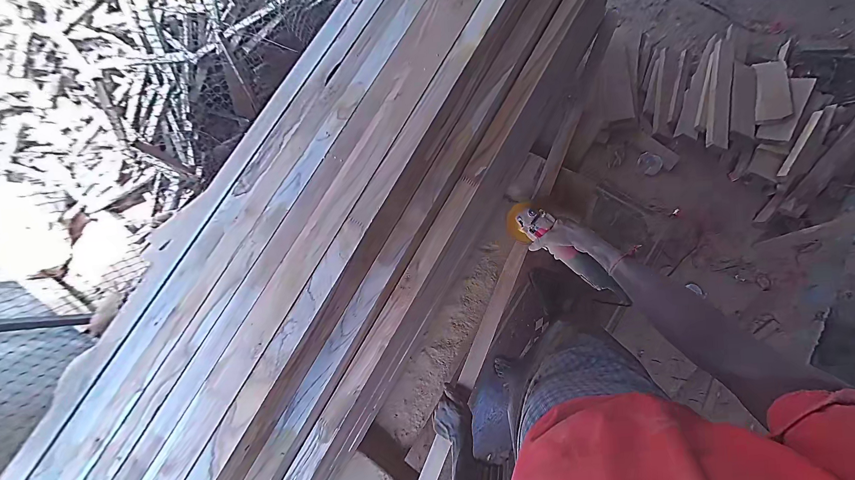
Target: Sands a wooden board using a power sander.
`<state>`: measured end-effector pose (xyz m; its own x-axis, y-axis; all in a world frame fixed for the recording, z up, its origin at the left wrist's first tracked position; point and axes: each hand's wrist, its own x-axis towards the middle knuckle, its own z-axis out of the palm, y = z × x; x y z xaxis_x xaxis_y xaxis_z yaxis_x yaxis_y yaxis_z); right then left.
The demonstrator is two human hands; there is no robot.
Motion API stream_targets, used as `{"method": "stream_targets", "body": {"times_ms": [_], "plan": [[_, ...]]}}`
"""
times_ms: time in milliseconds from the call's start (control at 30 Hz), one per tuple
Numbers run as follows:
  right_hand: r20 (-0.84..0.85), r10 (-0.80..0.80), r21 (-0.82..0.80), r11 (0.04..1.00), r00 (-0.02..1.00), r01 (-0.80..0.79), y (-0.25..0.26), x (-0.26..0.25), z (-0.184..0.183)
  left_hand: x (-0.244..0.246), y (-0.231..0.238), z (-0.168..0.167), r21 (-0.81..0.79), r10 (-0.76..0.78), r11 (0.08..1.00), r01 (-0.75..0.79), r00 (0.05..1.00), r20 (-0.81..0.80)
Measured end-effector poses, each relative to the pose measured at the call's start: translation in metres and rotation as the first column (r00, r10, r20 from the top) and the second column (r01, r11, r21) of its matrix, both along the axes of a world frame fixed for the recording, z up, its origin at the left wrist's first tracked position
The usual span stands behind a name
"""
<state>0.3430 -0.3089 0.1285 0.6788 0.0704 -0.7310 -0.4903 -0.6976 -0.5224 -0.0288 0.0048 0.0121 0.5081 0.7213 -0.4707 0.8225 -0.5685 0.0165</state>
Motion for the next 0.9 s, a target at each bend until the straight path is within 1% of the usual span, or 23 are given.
{"method": "stream_targets", "body": {"times_ms": [33, 100, 167, 233, 267, 333, 433, 533, 600, 633, 700, 767, 833, 900], "plan": [[0.002, -0.045, 0.022, 0.999, 0.999, 0.045, -0.010, 0.012, 0.005, 0.028, -0.014, -0.001, -0.007, -0.015, 1.000, 0.015, 1.000, -0.011], [-0.008, -0.099, -0.003, 0.995, 0.995, 0.099, -0.025, 0.042, 0.020, 0.090, -0.044, 0.009, -0.057, -0.012, 0.998, 0.009, 0.999, -0.044], [-0.033, -0.112, 0.002, 0.994, 0.993, 0.113, -0.040, 0.085, 0.014, 0.149, -0.078, 0.036, -0.136, 0.034, 0.990, -0.038, 0.999, -0.028], [-0.059, -0.126, 0.019, 0.992, 0.990, 0.127, -0.056, 0.121, 0.014, 0.197, -0.101, 0.056, -0.216, 0.037, 0.976, -0.040, 0.999, -0.018], [-0.061, -0.147, 0.025, 0.988, 0.987, 0.149, -0.066, 0.137, 0.012, 0.214, -0.108, 0.058, -0.242, 0.024, 0.970, -0.027, 1.000, -0.017], [-0.052, -0.219, 0.048, 0.974, 0.974, 0.222, -0.084, 0.163, 0.011, 0.229, -0.115, 0.038, -0.197, -0.011, 0.980, 0.017, 0.999, 0.031], [-0.024, -0.280, 0.063, 0.958, 0.960, 0.280, -0.108, 0.187, 0.013, 0.220, -0.108, 0.027, -0.226, -0.020, 0.974, 0.033, 0.998, 0.060], [0.014, -0.317, 0.055, 0.947, 0.948, 0.316, -0.124, 0.192, 0.021, 0.189, -0.082, 0.030, -0.284, -0.076, 0.955, 0.087, 0.996, 0.050], [0.008, -0.326, 0.060, 0.944, 0.945, 0.325, -0.133, 0.186, 0.021, 0.143, -0.062, 0.000, -0.165, -0.090, 0.980, 0.112, 0.987, 0.132], [0.014, -0.334, 0.060, 0.941, 0.943, 0.332, -0.136, 0.181, 0.018, 0.123, -0.048, -0.008, -0.137, -0.096, 0.984, 0.113, 0.987, 0.128], [0.046, -0.360, 0.047, 0.933, 0.932, 0.358, -0.134, 0.160, 0.021, 0.100, -0.022, -0.001, -0.126, -0.117, 0.984, 0.125, 0.991, 0.065], [0.060, -0.364, 0.013, 0.931, 0.929, 0.364, -0.120, 0.121, 0.033, 0.084, -0.003, 0.005, -0.140, -0.092, 0.986, 0.090, 0.996, -0.013], [0.025, -0.299, -0.004, 0.954, 0.954, 0.299, -0.096, 0.077, 0.037, 0.076, 0.013, 0.006, -0.150, -0.050, 0.988, 0.041, 0.997, -0.055], [-0.022, -0.172, -0.060, 0.984, 0.985, 0.170, -0.070, 0.045, 0.019, 0.077, 0.021, 0.004, -0.151, -0.056, 0.987, 0.047, 0.997, -0.053]]}}
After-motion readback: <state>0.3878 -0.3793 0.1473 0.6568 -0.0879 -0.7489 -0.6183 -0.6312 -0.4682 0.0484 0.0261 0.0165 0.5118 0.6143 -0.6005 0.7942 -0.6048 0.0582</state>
